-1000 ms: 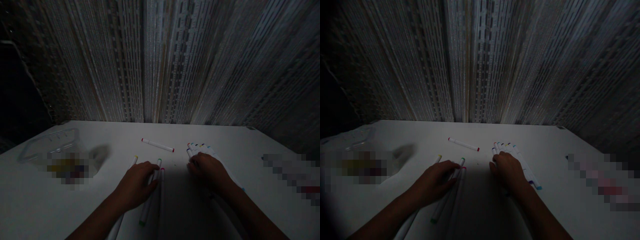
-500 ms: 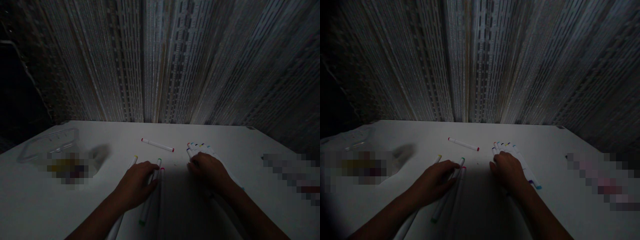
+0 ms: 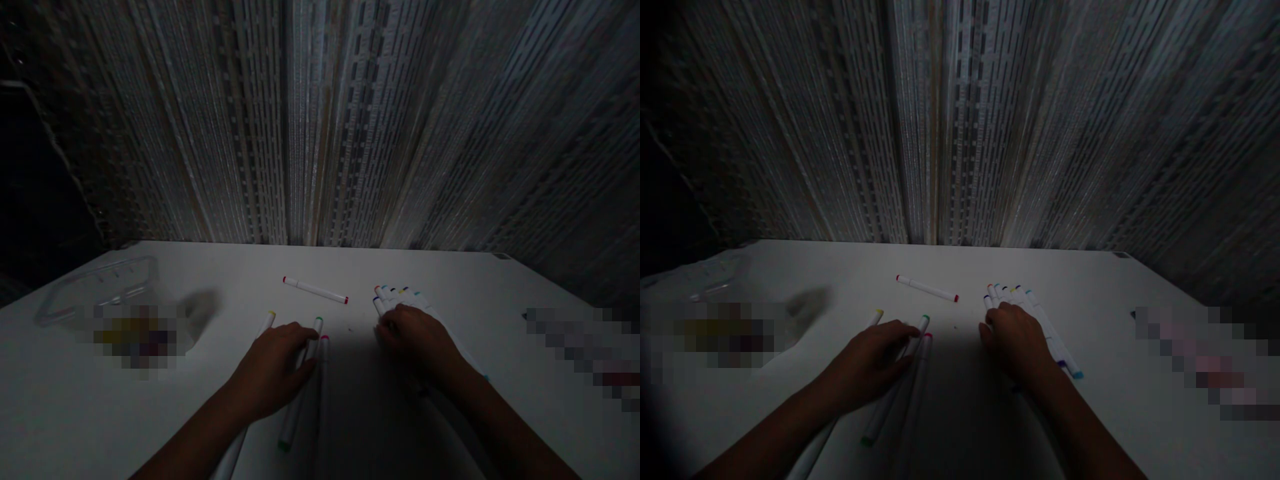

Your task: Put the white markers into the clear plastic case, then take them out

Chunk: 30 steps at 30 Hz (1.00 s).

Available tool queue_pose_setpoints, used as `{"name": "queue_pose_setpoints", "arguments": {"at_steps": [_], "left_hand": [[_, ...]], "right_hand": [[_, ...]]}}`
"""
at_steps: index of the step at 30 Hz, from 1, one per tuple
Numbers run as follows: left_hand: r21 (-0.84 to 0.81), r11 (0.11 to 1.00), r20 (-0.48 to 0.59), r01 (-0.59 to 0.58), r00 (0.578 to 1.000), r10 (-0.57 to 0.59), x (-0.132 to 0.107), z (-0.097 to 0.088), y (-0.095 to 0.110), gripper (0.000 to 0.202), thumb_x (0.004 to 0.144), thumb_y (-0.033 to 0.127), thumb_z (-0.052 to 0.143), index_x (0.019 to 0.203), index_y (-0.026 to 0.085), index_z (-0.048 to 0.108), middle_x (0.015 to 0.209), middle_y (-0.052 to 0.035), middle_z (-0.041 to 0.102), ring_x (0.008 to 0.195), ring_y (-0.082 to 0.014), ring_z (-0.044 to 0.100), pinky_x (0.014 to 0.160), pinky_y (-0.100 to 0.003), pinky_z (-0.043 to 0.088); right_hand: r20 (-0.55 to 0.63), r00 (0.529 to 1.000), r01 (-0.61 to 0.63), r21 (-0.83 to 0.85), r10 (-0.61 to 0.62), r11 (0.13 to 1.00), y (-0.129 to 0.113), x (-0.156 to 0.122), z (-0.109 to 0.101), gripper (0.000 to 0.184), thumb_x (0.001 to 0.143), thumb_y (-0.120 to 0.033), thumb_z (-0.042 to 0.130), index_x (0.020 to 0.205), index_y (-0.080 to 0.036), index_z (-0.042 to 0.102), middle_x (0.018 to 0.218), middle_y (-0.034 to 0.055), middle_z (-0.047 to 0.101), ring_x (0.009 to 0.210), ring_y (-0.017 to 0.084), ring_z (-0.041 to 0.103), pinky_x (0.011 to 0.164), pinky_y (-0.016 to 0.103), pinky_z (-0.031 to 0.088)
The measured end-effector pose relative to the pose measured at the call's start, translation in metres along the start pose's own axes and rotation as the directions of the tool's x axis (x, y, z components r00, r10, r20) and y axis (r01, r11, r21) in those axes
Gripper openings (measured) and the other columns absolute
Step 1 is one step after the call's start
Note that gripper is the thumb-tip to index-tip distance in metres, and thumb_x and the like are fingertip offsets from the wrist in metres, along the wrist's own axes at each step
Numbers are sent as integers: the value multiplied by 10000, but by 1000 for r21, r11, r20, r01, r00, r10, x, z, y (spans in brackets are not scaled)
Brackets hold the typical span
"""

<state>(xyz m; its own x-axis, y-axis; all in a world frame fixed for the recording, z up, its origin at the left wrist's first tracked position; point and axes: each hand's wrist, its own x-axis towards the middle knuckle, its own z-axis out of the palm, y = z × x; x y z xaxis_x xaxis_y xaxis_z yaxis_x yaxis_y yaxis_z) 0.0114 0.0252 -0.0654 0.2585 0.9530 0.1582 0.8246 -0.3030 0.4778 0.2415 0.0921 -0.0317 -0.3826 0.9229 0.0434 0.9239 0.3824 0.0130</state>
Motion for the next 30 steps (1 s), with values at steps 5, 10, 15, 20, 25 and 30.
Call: {"name": "queue_pose_setpoints", "arguments": {"at_steps": [5, 10, 15, 20, 25, 30], "left_hand": [[-12, 1000, 5, 2, 1000, -2, 0, -1, 2, 274, 775, 238, 526, 1049, 228, 543, 863, -39, 587, 772, -206, 523, 720, -378, 411], [-6, 1000, 6, 4, 1000, -4, 0, -1, 1, 278, 782, 257, 526, 1057, 227, 543, 897, -48, 593, 805, -215, 526, 728, -379, 411], [-5, 1000, 8, 9, 1000, -9, 0, 0, 1, 280, 783, 255, 523, 1060, 227, 543, 872, -42, 590, 792, -209, 528, 726, -370, 412], [1, 1000, 6, 3, 1000, -3, 0, -2, 2, 284, 773, 242, 529, 1056, 226, 546, 890, -44, 593, 796, -213, 528, 720, -371, 413], [-8, 1000, 7, 0, 1000, 0, 0, -2, 2, 296, 765, 224, 530, 1060, 229, 539, 881, -40, 589, 783, -213, 528, 705, -375, 412], [-16, 1000, -7, -3, 1000, 3, 0, 0, 1, 288, 768, 232, 532, 1056, 233, 538, 888, -39, 588, 786, -213, 529, 703, -371, 415]], "right_hand": [[-11, 1000, 10, 6, -10, 1000, 1, -1, 2, 218, 801, -283, 431, 741, -178, 612, 781, 56, 605, 687, 148, 524, 565, 244, 329], [25, 1000, -2, -4, 2, 1000, 0, 0, -1, 225, 800, -269, 435, 690, -169, 603, 765, 62, 604, 677, 148, 524, 558, 246, 325], [48, 999, -19, 4, 19, 1000, -2, 0, -5, 227, 805, -265, 432, 697, -161, 602, 776, 73, 604, 693, 152, 521, 580, 254, 329], [40, 999, -18, -2, 18, 1000, -1, -1, -3, 226, 806, -263, 422, 712, -167, 603, 775, 64, 600, 678, 144, 519, 568, 248, 322], [28, 1000, -5, -20, 5, 1000, -1, -1, -3, 238, 815, -270, 411, 709, -172, 600, 779, 59, 601, 684, 146, 522, 573, 246, 330], [31, 999, -42, -22, 42, 999, -2, -1, -8, 216, 810, -270, 426, 781, -165, 612, 847, 79, 607, 747, 166, 540, 608, 256, 350]]}}
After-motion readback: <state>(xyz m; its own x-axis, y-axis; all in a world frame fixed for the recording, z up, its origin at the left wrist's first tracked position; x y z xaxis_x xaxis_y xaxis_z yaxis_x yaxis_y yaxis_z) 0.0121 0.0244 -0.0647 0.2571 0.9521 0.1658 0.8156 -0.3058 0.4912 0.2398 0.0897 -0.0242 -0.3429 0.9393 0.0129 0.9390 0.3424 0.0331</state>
